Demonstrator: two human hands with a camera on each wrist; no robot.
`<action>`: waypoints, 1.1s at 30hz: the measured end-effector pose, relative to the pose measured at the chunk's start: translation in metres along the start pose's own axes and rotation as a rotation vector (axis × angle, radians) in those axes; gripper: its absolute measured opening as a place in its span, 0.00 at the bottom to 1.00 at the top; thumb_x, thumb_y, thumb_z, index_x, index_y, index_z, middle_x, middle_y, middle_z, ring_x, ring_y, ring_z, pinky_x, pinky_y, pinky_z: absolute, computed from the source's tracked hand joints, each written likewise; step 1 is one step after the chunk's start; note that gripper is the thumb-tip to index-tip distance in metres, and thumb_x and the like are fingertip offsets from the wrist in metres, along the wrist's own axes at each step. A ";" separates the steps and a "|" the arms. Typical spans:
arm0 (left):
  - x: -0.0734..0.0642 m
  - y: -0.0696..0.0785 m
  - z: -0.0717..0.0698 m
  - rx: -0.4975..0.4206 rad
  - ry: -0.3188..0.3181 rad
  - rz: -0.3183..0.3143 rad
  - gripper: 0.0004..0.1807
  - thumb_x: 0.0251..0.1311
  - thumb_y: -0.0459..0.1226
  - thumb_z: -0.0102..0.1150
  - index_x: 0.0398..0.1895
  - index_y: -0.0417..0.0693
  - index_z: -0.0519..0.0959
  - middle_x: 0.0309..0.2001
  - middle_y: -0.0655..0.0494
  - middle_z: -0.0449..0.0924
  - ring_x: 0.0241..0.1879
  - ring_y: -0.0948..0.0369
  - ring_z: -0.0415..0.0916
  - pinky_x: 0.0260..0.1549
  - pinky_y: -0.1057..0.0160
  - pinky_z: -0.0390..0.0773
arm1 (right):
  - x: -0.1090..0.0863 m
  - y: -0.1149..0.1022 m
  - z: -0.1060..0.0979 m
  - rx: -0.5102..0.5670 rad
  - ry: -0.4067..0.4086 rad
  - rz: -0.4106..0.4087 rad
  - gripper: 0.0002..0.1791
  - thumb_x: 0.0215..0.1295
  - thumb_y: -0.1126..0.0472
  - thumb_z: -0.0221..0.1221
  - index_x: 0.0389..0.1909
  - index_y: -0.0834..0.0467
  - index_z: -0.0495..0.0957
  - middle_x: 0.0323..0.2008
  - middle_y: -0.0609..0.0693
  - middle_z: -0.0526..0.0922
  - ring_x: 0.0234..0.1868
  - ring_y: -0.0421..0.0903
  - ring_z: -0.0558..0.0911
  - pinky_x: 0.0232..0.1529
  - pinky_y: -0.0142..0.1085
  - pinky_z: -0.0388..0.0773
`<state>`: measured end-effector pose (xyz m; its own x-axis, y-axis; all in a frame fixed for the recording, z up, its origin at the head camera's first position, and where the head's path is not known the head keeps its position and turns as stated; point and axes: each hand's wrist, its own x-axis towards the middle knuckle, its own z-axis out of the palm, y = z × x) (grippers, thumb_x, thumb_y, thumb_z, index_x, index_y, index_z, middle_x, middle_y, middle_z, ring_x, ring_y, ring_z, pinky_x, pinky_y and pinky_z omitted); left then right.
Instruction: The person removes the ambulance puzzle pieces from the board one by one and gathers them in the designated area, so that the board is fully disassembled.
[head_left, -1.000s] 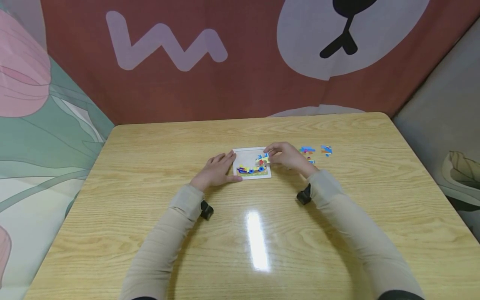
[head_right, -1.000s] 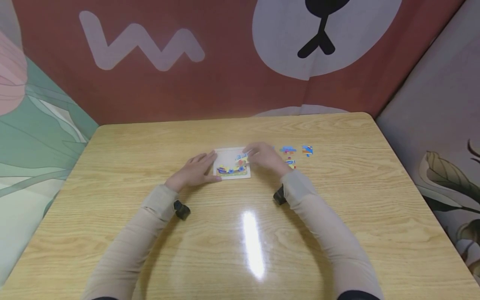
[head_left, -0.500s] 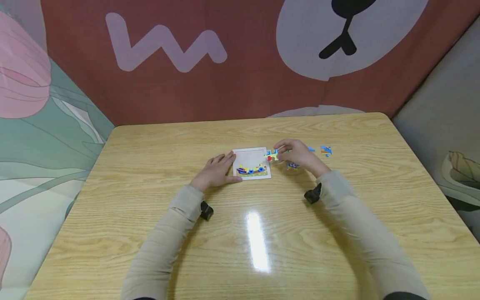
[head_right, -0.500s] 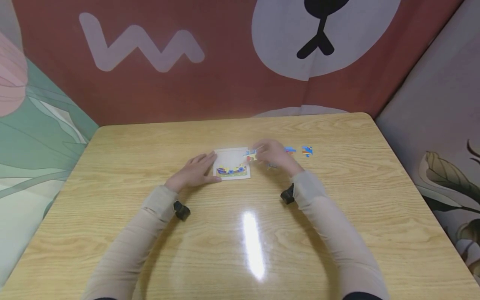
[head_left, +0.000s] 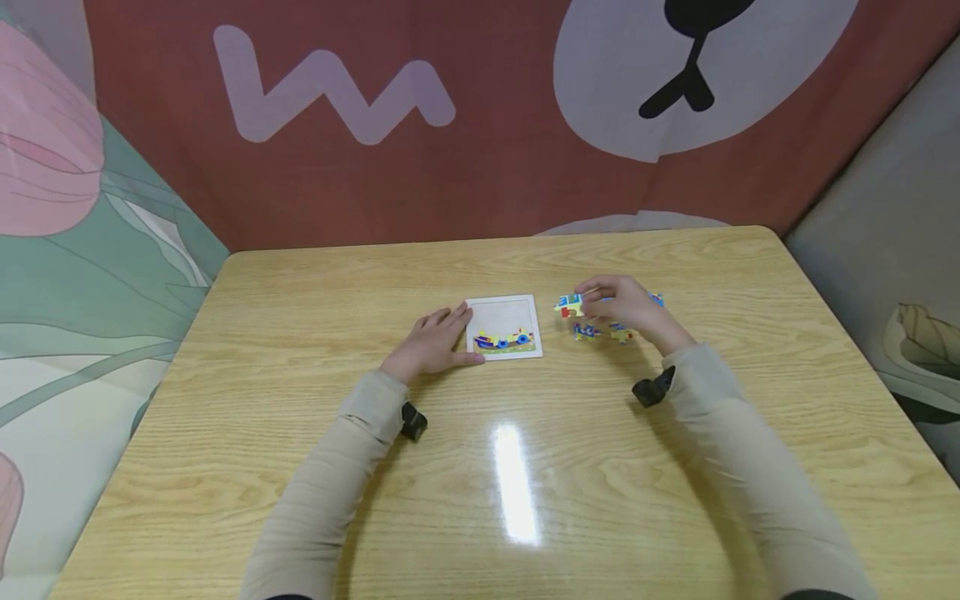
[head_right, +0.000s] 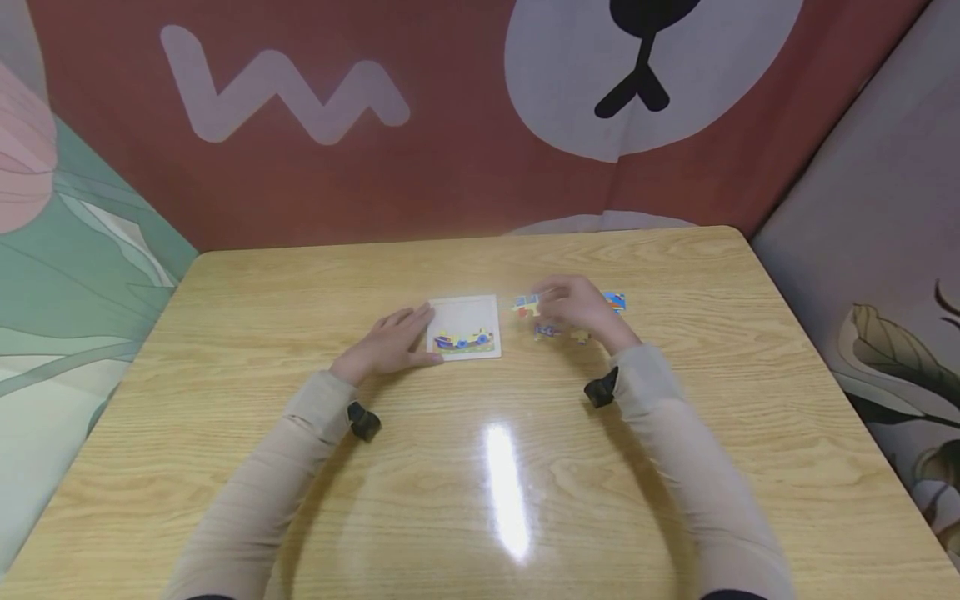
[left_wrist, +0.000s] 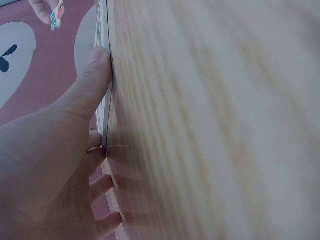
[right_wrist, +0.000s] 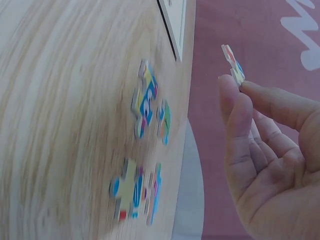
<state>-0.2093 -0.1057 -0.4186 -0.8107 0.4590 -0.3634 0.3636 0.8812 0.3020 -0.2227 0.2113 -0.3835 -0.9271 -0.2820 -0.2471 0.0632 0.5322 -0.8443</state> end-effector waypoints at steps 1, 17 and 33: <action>0.000 0.000 0.000 0.001 0.000 0.000 0.50 0.62 0.64 0.46 0.77 0.52 0.38 0.78 0.56 0.33 0.77 0.50 0.35 0.75 0.44 0.40 | -0.001 0.001 -0.002 0.006 -0.001 0.000 0.22 0.67 0.65 0.55 0.59 0.69 0.70 0.50 0.66 0.78 0.32 0.33 0.81 0.41 0.35 0.83; 0.001 -0.001 0.002 -0.001 0.005 -0.001 0.51 0.61 0.65 0.46 0.77 0.52 0.37 0.78 0.57 0.32 0.77 0.50 0.35 0.75 0.45 0.40 | -0.018 0.023 -0.032 -0.069 0.016 0.066 0.25 0.70 0.60 0.54 0.64 0.65 0.67 0.58 0.69 0.74 0.34 0.27 0.79 0.48 0.39 0.82; -0.002 0.000 -0.001 -0.036 0.003 0.002 0.51 0.61 0.65 0.47 0.77 0.52 0.38 0.78 0.57 0.33 0.77 0.50 0.34 0.75 0.45 0.38 | -0.035 0.048 -0.058 -0.077 0.050 0.108 0.26 0.70 0.60 0.53 0.66 0.67 0.65 0.51 0.56 0.79 0.36 0.21 0.77 0.47 0.34 0.82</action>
<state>-0.2080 -0.1066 -0.4174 -0.8114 0.4603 -0.3601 0.3486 0.8758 0.3340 -0.2088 0.2932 -0.3877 -0.9338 -0.1807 -0.3090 0.1368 0.6176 -0.7745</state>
